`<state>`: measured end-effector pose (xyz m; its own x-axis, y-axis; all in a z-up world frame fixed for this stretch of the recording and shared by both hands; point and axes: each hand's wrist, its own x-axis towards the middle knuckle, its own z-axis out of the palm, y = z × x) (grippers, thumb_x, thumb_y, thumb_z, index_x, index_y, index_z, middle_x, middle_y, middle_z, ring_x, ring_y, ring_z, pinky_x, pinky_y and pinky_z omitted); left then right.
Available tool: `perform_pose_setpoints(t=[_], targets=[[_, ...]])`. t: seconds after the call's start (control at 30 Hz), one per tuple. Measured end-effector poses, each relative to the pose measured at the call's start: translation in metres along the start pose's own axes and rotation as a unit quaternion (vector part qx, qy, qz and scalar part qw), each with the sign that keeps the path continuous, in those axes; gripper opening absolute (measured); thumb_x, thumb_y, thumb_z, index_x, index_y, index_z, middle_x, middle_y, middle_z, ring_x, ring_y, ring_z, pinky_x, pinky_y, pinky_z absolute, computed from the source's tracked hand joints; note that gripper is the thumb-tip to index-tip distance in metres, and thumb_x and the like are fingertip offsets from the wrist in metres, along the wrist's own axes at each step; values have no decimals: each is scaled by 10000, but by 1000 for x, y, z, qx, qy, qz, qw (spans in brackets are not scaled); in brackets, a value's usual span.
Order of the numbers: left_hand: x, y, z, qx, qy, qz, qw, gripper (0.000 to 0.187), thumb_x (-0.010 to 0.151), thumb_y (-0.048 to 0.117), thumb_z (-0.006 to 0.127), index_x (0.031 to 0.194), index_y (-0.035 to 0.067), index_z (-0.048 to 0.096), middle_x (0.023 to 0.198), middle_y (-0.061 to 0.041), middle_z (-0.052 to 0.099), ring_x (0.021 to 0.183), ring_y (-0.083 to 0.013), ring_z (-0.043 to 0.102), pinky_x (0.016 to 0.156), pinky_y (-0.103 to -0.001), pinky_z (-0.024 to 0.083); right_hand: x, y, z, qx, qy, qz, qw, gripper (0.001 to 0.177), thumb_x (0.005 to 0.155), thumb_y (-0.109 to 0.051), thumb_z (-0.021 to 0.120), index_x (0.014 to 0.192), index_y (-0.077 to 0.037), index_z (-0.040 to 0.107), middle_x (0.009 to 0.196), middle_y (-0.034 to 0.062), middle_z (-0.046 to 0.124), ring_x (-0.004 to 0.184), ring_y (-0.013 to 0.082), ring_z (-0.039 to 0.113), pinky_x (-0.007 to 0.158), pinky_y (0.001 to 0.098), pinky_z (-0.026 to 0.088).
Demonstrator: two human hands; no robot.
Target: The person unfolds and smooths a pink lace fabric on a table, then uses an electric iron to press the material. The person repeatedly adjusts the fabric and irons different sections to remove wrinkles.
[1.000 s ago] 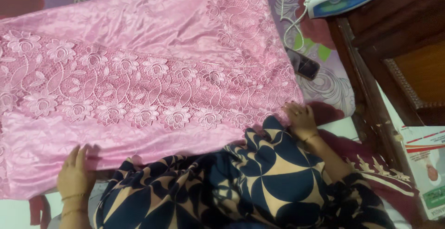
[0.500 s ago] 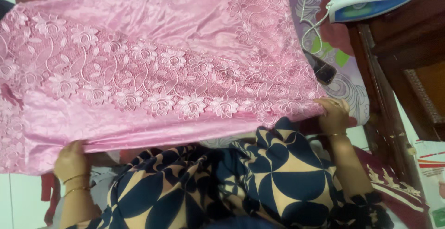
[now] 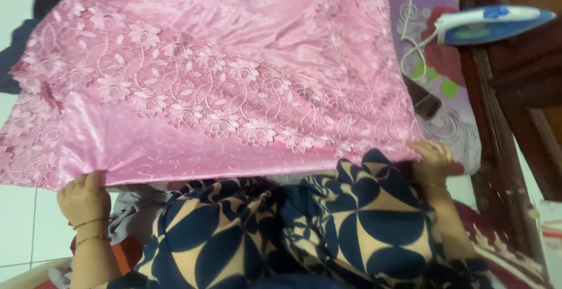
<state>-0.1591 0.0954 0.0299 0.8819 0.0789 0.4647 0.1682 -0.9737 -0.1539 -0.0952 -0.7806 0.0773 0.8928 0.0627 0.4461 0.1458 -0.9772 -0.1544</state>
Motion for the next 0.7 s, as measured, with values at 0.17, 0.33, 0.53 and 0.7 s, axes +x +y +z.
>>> perform_pose_setpoints(t=[0.17, 0.33, 0.53, 0.7], targets=[[25, 1, 2, -30, 7, -11, 999, 128, 1063, 172, 675, 939, 204, 681, 972, -12, 705, 872, -222, 624, 783, -359, 437, 10, 3, 0, 10, -4, -1, 1000, 258, 864, 5, 669, 1032, -164, 769, 1081, 58, 763, 1103, 249, 690, 1082, 410, 446], [77, 31, -8, -76, 9, 51, 996, 174, 829, 143, 729, 1003, 134, 730, 1033, -97, 723, 1004, -281, 694, 941, -419, 508, 20, 4, 1, 62, 12, 29, 998, 318, 803, 41, 640, 1033, -131, 776, 1041, 110, 746, 1055, 294, 700, 984, 379, 514], [122, 145, -17, 58, -315, 362, 876, 1138, 693, 273, 811, 1597, 144, 131, 1714, -137, 147, 1506, -347, 185, 1166, -573, 229, -1, 10, 9, 73, -28, 69, 995, 276, 825, -14, 668, 1069, -89, 772, 1070, 147, 742, 1037, 320, 691, 959, 388, 528], [154, 189, -55, -23, -478, 307, 823, 1215, 687, 512, 819, 1609, 132, 126, 1689, -165, 118, 1573, -347, 124, 1239, -569, 182, -7, 3, 12, 84, -19, 90, 992, 290, 836, -21, 638, 1088, -77, 769, 1084, 150, 744, 1074, 324, 696, 1033, 410, 528]])
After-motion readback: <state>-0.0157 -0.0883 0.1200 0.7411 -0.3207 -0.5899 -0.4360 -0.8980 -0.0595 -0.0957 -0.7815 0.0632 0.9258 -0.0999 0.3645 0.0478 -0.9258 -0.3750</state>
